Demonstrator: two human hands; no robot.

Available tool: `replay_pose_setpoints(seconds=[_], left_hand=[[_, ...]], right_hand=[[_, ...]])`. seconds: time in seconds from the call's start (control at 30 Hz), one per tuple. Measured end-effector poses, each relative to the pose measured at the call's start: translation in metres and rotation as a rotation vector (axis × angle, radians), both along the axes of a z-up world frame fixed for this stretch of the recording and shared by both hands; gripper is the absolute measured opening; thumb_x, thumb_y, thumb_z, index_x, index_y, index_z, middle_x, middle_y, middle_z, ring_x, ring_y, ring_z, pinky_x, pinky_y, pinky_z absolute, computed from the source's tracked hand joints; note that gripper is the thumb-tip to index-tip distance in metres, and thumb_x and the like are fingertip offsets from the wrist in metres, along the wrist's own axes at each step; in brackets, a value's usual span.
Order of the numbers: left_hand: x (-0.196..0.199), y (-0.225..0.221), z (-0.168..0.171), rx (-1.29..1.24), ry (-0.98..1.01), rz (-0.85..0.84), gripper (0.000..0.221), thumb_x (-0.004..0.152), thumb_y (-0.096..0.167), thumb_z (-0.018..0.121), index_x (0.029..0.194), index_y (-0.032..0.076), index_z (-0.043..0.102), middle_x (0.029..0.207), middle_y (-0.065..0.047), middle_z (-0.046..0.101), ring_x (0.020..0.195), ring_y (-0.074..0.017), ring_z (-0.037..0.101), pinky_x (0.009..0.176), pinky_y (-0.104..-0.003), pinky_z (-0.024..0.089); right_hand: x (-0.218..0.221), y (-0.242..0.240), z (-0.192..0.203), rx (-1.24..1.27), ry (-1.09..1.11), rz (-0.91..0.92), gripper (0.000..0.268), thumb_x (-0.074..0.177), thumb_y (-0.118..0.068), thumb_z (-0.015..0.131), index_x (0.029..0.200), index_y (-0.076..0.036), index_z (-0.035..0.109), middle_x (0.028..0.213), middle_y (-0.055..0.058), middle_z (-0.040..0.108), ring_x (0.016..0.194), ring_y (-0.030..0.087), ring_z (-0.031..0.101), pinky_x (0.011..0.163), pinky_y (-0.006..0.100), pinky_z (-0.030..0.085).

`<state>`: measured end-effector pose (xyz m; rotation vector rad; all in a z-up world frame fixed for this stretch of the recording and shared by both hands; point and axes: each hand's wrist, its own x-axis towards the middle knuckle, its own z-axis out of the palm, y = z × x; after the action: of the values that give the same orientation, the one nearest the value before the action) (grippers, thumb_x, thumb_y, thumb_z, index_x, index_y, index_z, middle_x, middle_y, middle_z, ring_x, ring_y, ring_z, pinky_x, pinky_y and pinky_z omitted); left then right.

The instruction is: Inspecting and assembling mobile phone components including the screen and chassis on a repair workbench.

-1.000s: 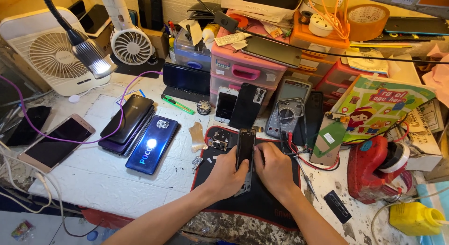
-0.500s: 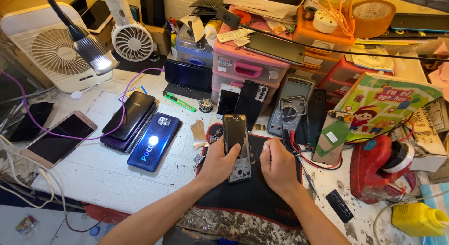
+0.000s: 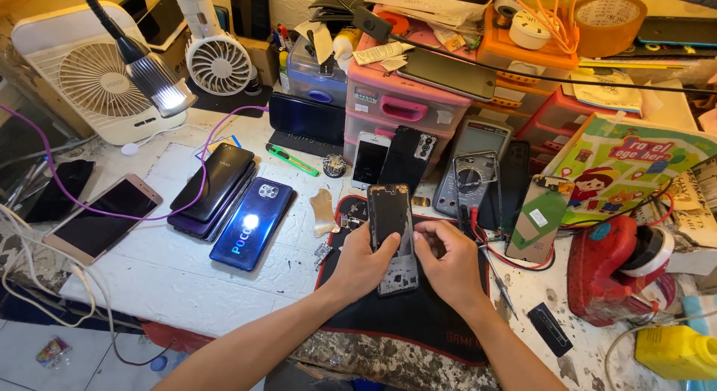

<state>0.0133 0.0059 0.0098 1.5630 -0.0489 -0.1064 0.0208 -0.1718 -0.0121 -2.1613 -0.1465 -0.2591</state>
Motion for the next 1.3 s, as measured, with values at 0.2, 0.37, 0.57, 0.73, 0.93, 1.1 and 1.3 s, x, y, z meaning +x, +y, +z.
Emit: replay_pose_setpoints(seconds=[0.2,0.37,0.57,0.73,0.93,1.1,1.3], left_hand=[[0.002,-0.003,-0.022,-0.027,-0.053,0.050,0.018,0.101,0.003,0.060,0.084,0.005,0.067,0.057,-0.001,0.054,0.046,-0.0045,0.041,0.045,-0.020,0.037],[-0.003,-0.004,-0.003,0.026,-0.187,0.088,0.022,0.099,0.000,0.060,0.077,0.000,0.064,0.050,-0.009,0.055,0.049,-0.0065,0.038,0.044,-0.020,0.033],[-0.005,-0.013,-0.034,0.089,-0.285,0.111,0.027,0.098,0.000,0.060,0.071,0.003,0.061,0.044,-0.012,0.054,0.037,-0.0083,0.046,0.039,-0.019,0.029],[-0.003,-0.013,-0.021,0.072,-0.319,0.169,0.025,0.096,-0.001,0.061,0.071,0.002,0.062,0.044,-0.013,0.054,0.041,-0.0066,0.042,0.038,-0.020,0.030],[-0.002,-0.012,-0.020,0.045,-0.303,0.166,0.025,0.097,0.000,0.059,0.073,0.001,0.063,0.046,-0.017,0.058,0.038,-0.0090,0.043,0.038,-0.020,0.030],[0.002,-0.012,-0.019,0.034,-0.336,0.156,0.026,0.097,-0.002,0.060,0.071,0.003,0.062,0.045,-0.015,0.058,0.036,-0.0088,0.044,0.037,-0.019,0.031],[0.001,-0.009,-0.023,0.040,-0.354,0.163,0.028,0.097,0.000,0.060,0.070,0.006,0.060,0.047,-0.011,0.059,0.038,-0.0084,0.046,0.038,-0.018,0.033]], right_hand=[[0.000,0.003,-0.003,0.024,-0.034,0.064,0.019,0.086,-0.009,0.070,0.102,-0.005,0.079,0.083,0.013,0.074,0.075,0.021,0.071,0.060,0.029,0.058],[-0.001,0.004,-0.002,0.039,-0.086,0.084,0.018,0.083,-0.006,0.071,0.099,-0.002,0.079,0.079,0.014,0.073,0.070,0.024,0.070,0.058,0.031,0.058],[0.006,0.000,-0.024,0.024,-0.170,0.042,0.010,0.085,-0.005,0.070,0.089,-0.003,0.079,0.070,0.011,0.070,0.064,0.020,0.068,0.053,0.028,0.054],[0.003,0.009,-0.010,0.100,-0.139,0.040,0.012,0.085,-0.004,0.067,0.089,-0.003,0.078,0.071,0.012,0.070,0.067,0.020,0.067,0.058,0.030,0.055],[0.008,0.011,-0.017,0.100,-0.159,0.029,0.009,0.084,-0.005,0.068,0.084,-0.004,0.077,0.068,0.009,0.066,0.065,0.018,0.064,0.057,0.030,0.053],[0.007,0.010,-0.013,0.136,-0.139,0.036,0.010,0.086,-0.006,0.065,0.084,-0.004,0.075,0.068,0.010,0.065,0.065,0.017,0.062,0.056,0.030,0.050],[0.008,0.010,-0.017,0.126,-0.156,0.026,0.010,0.085,-0.006,0.066,0.086,-0.004,0.076,0.069,0.009,0.066,0.063,0.019,0.062,0.057,0.030,0.051]])
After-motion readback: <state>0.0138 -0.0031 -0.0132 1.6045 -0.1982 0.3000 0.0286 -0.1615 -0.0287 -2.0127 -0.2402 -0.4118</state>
